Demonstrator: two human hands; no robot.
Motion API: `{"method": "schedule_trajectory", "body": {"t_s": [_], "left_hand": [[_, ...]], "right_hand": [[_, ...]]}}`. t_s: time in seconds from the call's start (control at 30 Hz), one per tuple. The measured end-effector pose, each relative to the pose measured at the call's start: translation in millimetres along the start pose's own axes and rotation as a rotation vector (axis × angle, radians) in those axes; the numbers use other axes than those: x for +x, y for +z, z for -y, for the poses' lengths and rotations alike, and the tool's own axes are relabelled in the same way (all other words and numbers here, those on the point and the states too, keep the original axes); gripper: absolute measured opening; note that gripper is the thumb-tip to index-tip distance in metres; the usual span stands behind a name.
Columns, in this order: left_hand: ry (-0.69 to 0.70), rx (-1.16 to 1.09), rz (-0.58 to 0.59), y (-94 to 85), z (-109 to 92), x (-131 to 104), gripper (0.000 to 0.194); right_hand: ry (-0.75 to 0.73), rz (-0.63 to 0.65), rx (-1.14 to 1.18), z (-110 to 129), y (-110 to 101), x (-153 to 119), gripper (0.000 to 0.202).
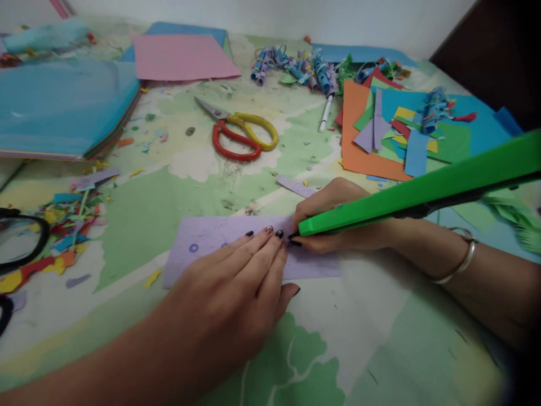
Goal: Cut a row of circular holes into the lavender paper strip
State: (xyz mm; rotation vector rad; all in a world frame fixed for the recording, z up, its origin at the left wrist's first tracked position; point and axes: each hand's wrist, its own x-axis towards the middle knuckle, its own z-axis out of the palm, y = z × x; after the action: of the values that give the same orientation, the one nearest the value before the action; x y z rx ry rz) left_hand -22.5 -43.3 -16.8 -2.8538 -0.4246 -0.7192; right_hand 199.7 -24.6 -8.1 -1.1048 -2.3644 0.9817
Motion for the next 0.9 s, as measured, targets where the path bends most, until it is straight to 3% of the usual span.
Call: {"method": "schedule_trajectory", "body": {"t_s": [0.13, 0.47, 0.9], "left_hand": [[-0.011, 0.006, 0.02, -0.6, -0.7, -2.2, 0.028], [0.053, 0.001, 0.066, -5.0, 3.6, -5.3, 0.027], [0.016, -0.021, 0.051, -1.6, 2.2, -7.1, 0.025]], "right_hand": [[0.009, -0.054, -0.021, 0.0, 1.3, 0.2, 0.01], [0.002, -0.021, 0.008, -0.9, -3.0, 1.4, 0.01], [-0.003, -0.019, 0.017, -1.5, -3.5, 0.2, 0.012]]}}
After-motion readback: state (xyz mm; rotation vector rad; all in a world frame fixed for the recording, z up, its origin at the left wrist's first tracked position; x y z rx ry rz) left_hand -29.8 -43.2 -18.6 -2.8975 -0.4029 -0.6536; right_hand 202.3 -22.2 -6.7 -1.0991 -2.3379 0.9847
